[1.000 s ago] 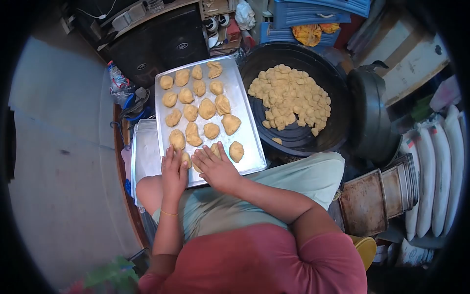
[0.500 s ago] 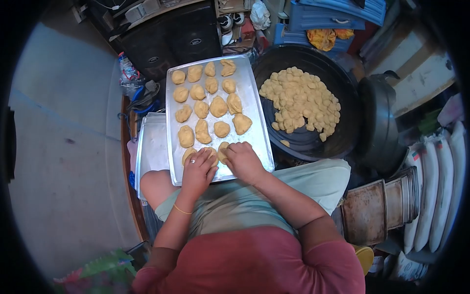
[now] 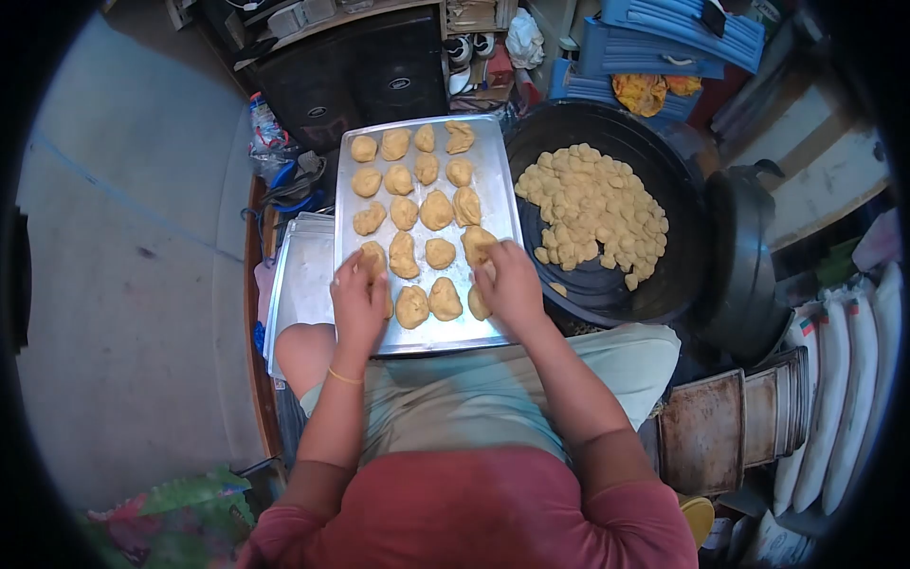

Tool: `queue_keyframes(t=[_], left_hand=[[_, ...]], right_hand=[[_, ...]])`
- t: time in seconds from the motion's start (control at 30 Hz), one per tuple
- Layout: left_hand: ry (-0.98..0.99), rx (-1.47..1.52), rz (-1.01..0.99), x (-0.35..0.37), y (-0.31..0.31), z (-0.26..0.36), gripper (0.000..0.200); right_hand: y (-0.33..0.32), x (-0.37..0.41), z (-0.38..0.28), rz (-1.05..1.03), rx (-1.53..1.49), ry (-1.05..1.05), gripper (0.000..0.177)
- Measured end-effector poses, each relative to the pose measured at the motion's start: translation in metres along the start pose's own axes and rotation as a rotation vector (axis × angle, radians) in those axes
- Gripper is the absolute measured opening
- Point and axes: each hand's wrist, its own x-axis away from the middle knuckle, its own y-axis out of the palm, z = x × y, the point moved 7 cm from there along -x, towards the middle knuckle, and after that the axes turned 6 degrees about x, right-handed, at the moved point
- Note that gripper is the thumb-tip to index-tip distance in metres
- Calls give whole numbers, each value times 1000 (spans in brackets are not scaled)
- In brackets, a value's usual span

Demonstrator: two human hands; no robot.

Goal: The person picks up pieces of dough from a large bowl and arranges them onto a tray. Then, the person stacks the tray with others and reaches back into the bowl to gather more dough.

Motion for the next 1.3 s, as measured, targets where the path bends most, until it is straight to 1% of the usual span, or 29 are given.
queue_keyframes(t=[0.03, 0.07, 0.13, 0.17, 0.23, 0.33, 0.4, 0.43, 0.47, 0.5, 0.57, 0.6, 0.63, 0.7, 0.73, 0.8, 0.87, 0.93, 0.97, 1.0, 1.03, 1.07, 1.1, 1.13, 1.2, 1.23, 1.27, 1.3], left_hand=[[-45, -14, 63, -9, -3, -8, 33], [-40, -15, 67, -16, -2, -11, 33], [-94, 47, 62, -34, 2, -25, 37], [-88, 45, 74, -43, 5, -33, 37], [-74, 32, 120, -57, 9, -49, 38], [-97, 45, 107, -79, 17, -65, 38], [-65, 39, 97, -93, 21, -64, 38], [-37, 29, 85, -100, 23, -60, 38], [-27, -22, 122, -107, 24, -56, 39], [-24, -18, 114, -117, 28, -57, 39], [-69, 33, 196, -135, 29, -71, 36], [-115, 85, 160, -142, 34, -79, 34], [-108, 86, 166, -147, 35, -84, 34], [-45, 88, 23, -154, 46, -88, 30], [-44, 89, 24, -156, 47, -90, 30], [-16, 208, 21, -156, 49, -91, 27], [13, 172, 36, -155, 46, -89, 29], [44, 139, 55, -160, 47, -86, 31], [29, 63, 156, -163, 42, -87, 33], [14, -12, 257, -166, 37, -89, 35], [16, -12, 261, -172, 39, -94, 35], [-11, 56, 296, -180, 39, -104, 38], [-38, 125, 331, -188, 38, -112, 41], [-37, 128, 334, -198, 39, -117, 41], [-208, 244, 155, -216, 58, -139, 45], [-206, 248, 153, -222, 61, -143, 45], [-71, 183, 125, -229, 64, -138, 46], [62, 116, 96, -232, 65, -124, 48]], right_hand=[[-1, -10, 2, 112, 4, -48, 30], [7, -13, 8, 117, 4, -51, 30], [26, -25, 16, 20, 47, -28, 33], [26, -27, 15, 29, 46, -38, 33], [32, -24, 20, -83, 3, 139, 33], [25, -30, 17, -90, 46, 137, 32], [22, -42, 19, -85, 89, 129, 32], [19, -55, 17, 33, 34, 82, 31], [16, -65, 15, 150, -23, 36, 30], [22, -74, 18, 152, -20, 45, 30], [38, -90, 19, 131, 68, -31, 28], [49, -94, 23, 14, 102, -8, 26], [50, -96, 25, 21, 103, -12, 26], [53, -96, 40, -30, 50, 166, 27], [52, -97, 40, -34, 54, 168, 30], [42, -100, 34, -57, 93, 211, 30], [44, -109, 33, -78, 130, 254, 31], [43, -129, 28, 142, 137, 70, 31], [49, -136, 33, 144, 137, 70, 31], [58, -144, 34, 83, 140, 27, 32], [66, -149, 35, 22, 144, -19, 32], [68, -153, 40, 25, 146, -23, 32], [69, -155, 49, -12, 85, 62, 34], [71, -157, 58, -49, 24, 149, 35], [75, -157, 58, -64, 49, 144, 36], [77, -158, 59, -80, 70, 140, 38], [78, -159, 59, -77, 74, 144, 38], [68, -160, 50, 4, 147, 134, 40]])
